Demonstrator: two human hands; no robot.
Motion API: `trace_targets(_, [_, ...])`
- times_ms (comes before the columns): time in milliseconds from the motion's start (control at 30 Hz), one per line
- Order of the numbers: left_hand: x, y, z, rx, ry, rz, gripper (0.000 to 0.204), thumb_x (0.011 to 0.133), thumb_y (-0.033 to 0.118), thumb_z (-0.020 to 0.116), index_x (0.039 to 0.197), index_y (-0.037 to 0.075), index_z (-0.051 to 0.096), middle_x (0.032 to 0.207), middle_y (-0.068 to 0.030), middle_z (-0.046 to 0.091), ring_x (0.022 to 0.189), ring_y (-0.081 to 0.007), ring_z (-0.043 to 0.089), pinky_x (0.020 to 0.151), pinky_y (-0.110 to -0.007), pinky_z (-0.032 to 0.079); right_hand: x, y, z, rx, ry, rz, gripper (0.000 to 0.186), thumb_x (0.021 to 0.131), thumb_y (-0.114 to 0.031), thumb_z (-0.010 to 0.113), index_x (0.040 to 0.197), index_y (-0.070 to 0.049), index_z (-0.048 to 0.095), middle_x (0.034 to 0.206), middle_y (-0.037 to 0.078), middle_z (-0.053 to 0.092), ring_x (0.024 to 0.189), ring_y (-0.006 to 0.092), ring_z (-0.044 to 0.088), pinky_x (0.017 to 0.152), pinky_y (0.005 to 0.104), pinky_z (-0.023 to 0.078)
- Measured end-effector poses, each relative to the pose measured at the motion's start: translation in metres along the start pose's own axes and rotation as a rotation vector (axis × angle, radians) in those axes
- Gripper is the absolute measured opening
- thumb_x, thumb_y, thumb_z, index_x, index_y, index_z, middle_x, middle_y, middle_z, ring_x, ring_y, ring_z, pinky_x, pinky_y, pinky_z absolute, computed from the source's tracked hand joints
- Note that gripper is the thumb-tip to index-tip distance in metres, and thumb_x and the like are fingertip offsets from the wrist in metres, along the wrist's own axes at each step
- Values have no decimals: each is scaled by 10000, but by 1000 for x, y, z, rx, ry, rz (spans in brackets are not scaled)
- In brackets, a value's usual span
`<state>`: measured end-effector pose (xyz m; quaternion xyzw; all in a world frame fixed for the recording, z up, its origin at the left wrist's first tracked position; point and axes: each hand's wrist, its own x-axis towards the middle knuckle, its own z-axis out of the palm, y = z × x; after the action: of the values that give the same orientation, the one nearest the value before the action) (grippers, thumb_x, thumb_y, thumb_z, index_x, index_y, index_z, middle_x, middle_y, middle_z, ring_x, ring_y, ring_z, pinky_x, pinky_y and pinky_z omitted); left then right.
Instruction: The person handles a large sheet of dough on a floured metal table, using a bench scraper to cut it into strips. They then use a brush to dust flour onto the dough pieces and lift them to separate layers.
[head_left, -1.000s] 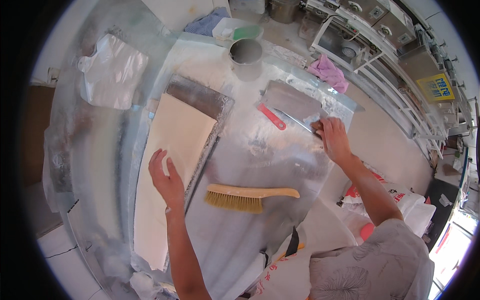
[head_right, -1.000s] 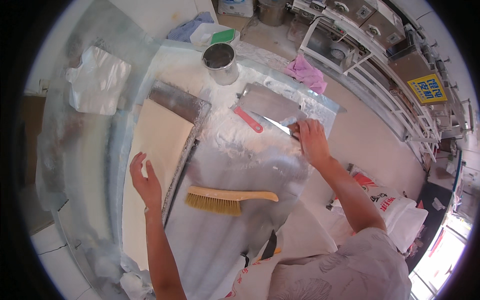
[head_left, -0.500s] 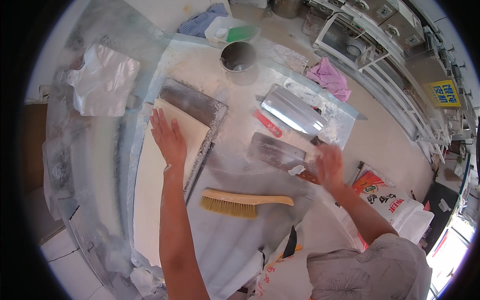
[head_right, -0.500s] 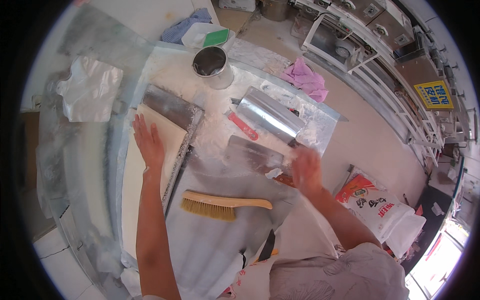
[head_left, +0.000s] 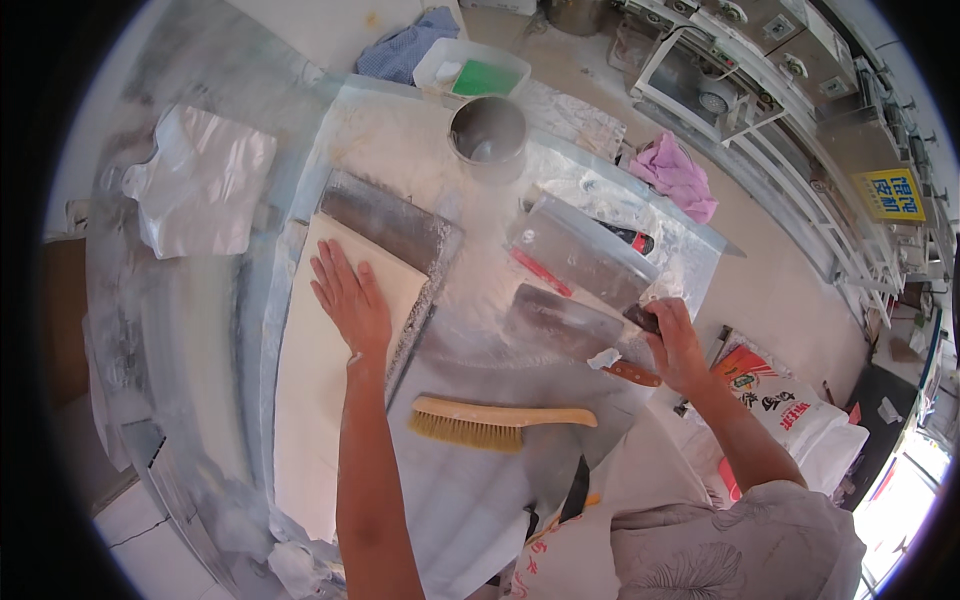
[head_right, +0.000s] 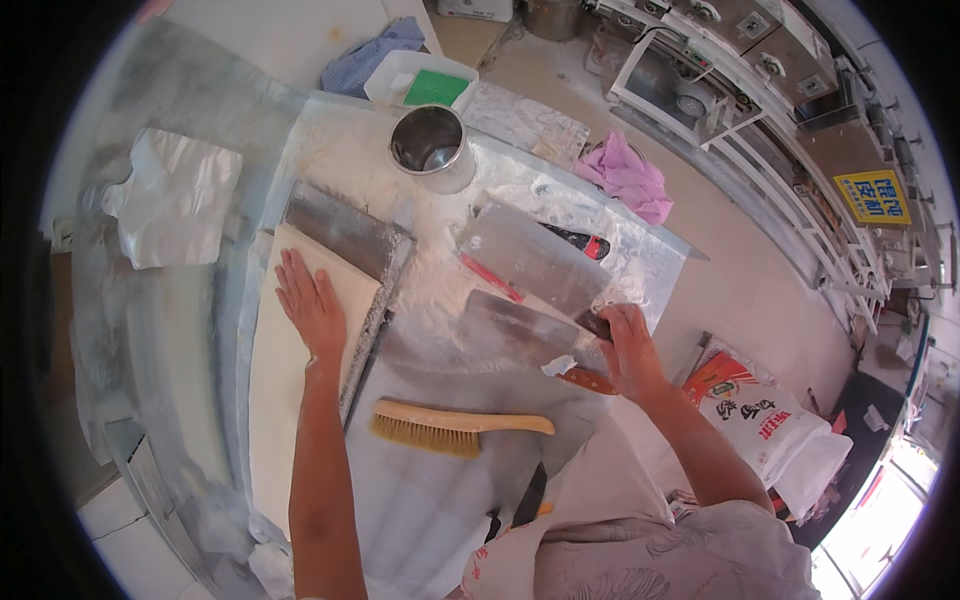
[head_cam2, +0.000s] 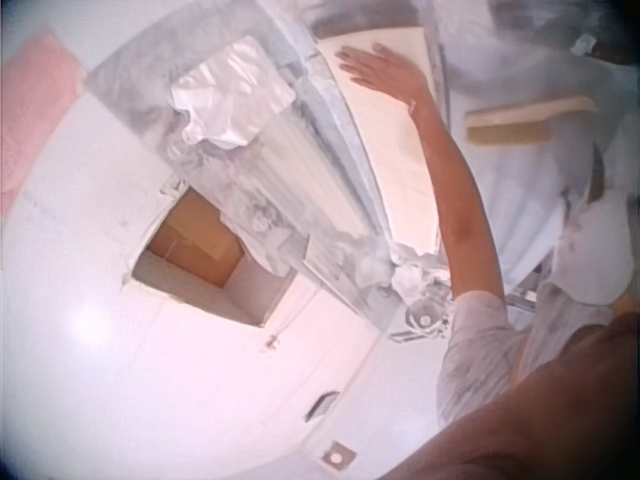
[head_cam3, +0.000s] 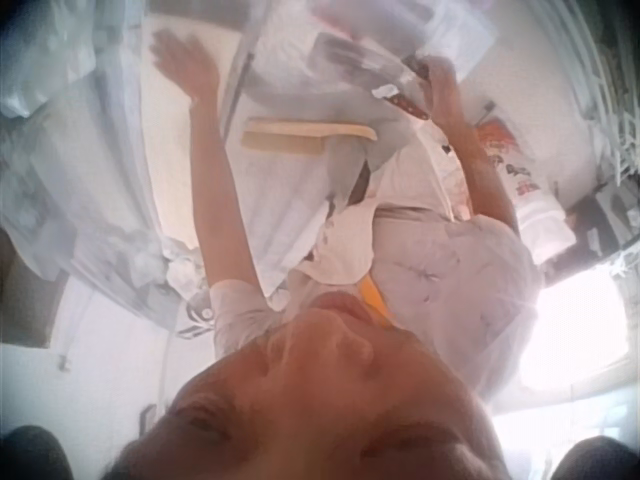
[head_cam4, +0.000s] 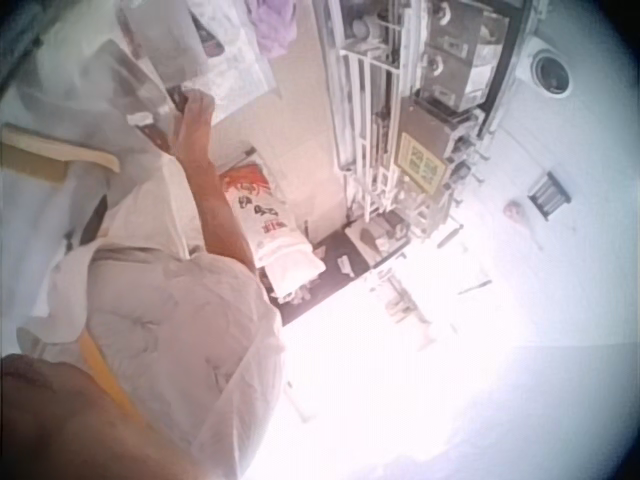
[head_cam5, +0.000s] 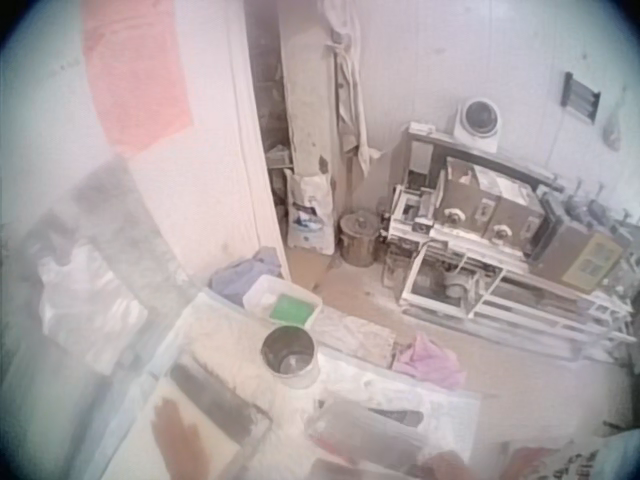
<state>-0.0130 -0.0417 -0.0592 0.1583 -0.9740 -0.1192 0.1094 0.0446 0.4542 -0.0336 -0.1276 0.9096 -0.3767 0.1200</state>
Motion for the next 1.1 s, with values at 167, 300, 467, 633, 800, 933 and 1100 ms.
trace_targets(167, [2, 4, 2, 3, -9, -1, 637, 1162, 426, 328, 1688, 67, 296, 1762, -145, 269, 1631, -403, 190, 1315, -564, 104, -9, -5, 16, 98, -79, -19, 510, 885, 52, 720, 1354, -16, 531, 1246, 191, 513, 1132, 410, 572, 966, 443, 517])
trace_targets(300, [3, 4, 3, -9, -4, 7, 635, 1162, 419, 340, 1688, 67, 296, 1763, -144, 268, 1632, -399, 190, 1316, -562, 103, -2, -5, 24, 67, -109, -17, 511, 881, 35, 718, 1356, -39, 544, 1252, 179, 530, 1139, 398, 571, 976, 481, 498])
trace_targets(467, [-3, -7, 7, 27, 28, 38, 625, 1154, 385, 389, 1684, 64, 305, 1752, -158, 291, 1622, -416, 215, 1306, -581, 133, 49, -1, 8, -267, 86, -288, 513, 880, -30, 740, 1362, -59, 566, 1216, 146, 590, 1151, 394, 568, 988, 525, 452])
trace_targets(633, [6, -6, 4, 58, 38, 69, 623, 1144, 366, 418, 1674, 56, 317, 1736, -171, 316, 1605, -426, 248, 1296, -601, 162, 132, -15, 8, -428, 143, -225, 570, 882, -34, 742, 1418, -49, 551, 1257, 180, 594, 1209, 397, 539, 1032, 524, 429])
trace_targets(800, [6, -7, -5, 6, 17, 31, 616, 1144, 361, 402, 1675, 62, 308, 1745, -131, 303, 1619, -397, 216, 1307, -584, 135, 145, 6, 8, -497, -3, -245, 607, 887, 8, 712, 1463, -25, 519, 1290, 212, 574, 1237, 404, 538, 1042, 506, 452])
trace_targets(933, [8, -7, -4, -11, 29, 23, 604, 1144, 341, 398, 1675, 68, 307, 1746, -116, 307, 1622, -380, 221, 1308, -584, 130, 136, 16, 0, -323, 35, -237, 576, 934, 4, 674, 1483, -33, 505, 1264, 199, 567, 1131, 378, 571, 931, 424, 500])
trace_targets(1100, [4, -13, 2, 31, 36, 14, 599, 1143, 331, 404, 1674, 71, 310, 1748, -98, 309, 1621, -366, 233, 1312, -581, 121, 116, -18, -10, 180, -124, 80, 497, 1004, -74, 654, 1477, -6, 517, 1154, 114, 590, 998, 251, 595, 892, 361, 504])
